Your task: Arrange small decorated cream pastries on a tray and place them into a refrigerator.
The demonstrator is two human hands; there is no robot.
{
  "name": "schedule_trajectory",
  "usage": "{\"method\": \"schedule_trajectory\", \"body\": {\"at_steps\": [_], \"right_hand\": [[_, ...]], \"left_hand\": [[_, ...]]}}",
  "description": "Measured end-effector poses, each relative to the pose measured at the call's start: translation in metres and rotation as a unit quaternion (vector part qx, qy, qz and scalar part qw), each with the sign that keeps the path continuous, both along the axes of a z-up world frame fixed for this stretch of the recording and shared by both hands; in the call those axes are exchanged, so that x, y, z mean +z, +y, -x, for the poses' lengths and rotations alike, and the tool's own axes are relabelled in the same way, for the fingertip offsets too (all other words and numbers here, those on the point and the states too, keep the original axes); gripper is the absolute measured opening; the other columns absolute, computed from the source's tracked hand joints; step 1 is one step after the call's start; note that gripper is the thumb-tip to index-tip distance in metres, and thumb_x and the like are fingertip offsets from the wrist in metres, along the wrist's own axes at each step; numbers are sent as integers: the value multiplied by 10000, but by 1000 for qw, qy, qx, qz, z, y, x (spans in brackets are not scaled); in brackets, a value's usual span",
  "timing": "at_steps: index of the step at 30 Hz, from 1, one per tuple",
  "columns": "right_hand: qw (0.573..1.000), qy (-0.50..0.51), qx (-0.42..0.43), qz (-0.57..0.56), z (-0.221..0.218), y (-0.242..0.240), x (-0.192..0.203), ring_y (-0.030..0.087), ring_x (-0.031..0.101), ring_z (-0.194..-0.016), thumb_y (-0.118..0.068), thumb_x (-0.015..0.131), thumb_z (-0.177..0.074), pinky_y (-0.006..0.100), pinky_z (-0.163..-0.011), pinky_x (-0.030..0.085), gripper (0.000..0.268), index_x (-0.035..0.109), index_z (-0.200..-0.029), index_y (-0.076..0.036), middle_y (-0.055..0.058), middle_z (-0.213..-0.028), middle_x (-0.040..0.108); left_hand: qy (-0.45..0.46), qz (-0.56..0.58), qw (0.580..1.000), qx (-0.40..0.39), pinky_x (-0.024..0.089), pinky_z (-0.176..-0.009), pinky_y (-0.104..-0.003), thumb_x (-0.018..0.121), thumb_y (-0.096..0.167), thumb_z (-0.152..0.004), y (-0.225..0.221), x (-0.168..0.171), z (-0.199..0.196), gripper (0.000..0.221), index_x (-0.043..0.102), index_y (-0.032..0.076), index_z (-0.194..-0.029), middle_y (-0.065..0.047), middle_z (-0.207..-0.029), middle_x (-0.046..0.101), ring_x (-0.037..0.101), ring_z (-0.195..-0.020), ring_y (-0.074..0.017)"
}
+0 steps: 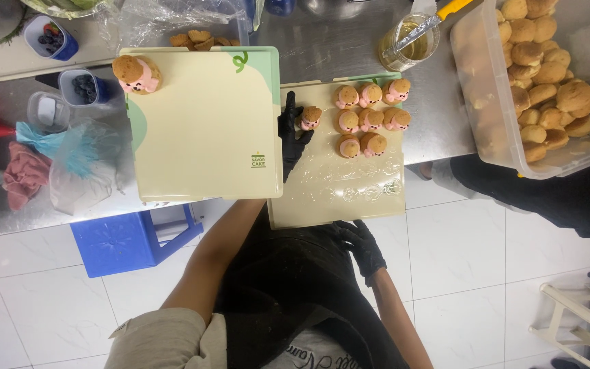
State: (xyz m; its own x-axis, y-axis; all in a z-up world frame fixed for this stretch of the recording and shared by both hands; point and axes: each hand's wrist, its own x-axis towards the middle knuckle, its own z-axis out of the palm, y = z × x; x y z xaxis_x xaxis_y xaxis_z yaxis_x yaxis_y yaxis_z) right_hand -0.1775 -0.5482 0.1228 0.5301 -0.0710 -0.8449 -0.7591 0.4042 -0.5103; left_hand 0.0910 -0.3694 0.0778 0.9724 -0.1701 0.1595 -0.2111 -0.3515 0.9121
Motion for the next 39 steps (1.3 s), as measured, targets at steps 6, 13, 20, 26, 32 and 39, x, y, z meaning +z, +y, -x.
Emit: {"method": "schedule_trajectory", "body": {"at_steps": [6,13,20,26,32,39], "right_hand": [[1000,-20,2,0,-5,3,5,304,620,-1240,-231,653,-909,402,-1009,525,713,370,-1539,-56,188,-1444,603],[999,-29,16,0,-9,5,10,305,597,-1297,-209,660,-905,395,-1075,509,703,380,-1528,-43,195,-1440,599],[999,-30,27,6,-7,4,7,315,573,-1325,-196,663,-904,396,-1096,489,700,375,-1525,-51,199,-1449,589],[999,-20,42,18,-12,6,20,323,571,-1335,-226,651,-909,399,-1103,495,720,354,-1543,-61,195,-1458,583],[997,4,64,42,-18,9,41,303,547,-1364,-293,649,-904,387,-1122,479,809,255,-1589,-119,163,-1478,569],[996,-7,80,42,-18,7,40,311,566,-1352,-310,663,-893,393,-1101,499,799,307,-1582,-119,153,-1472,582]], "left_hand": [[-36,-8,999,10,528,-934,-401,787,71,-910,-4,-21,-1,869,293,127,-1622,-136,-1230,644,635,-1068,-276],[-25,-10,1000,2,523,-922,-402,792,85,-908,-2,-22,-4,870,296,120,-1622,-124,-1191,639,630,-1045,-269],[-23,-21,999,-10,519,-920,-402,800,99,-919,-3,-21,-5,872,293,121,-1628,-103,-1131,638,624,-1020,-265],[-68,-47,997,7,514,-936,-393,810,97,-915,-7,-22,0,874,309,139,-1630,-127,-1242,619,602,-1036,-293],[-37,78,996,-11,530,-935,-384,732,91,-924,-3,-34,-15,873,279,164,-1666,-173,-1450,556,623,-1117,-285],[101,148,979,-95,544,-845,-360,694,126,-942,8,-20,-25,874,257,192,-1697,-86,-1308,633,616,-1013,-237]]}}
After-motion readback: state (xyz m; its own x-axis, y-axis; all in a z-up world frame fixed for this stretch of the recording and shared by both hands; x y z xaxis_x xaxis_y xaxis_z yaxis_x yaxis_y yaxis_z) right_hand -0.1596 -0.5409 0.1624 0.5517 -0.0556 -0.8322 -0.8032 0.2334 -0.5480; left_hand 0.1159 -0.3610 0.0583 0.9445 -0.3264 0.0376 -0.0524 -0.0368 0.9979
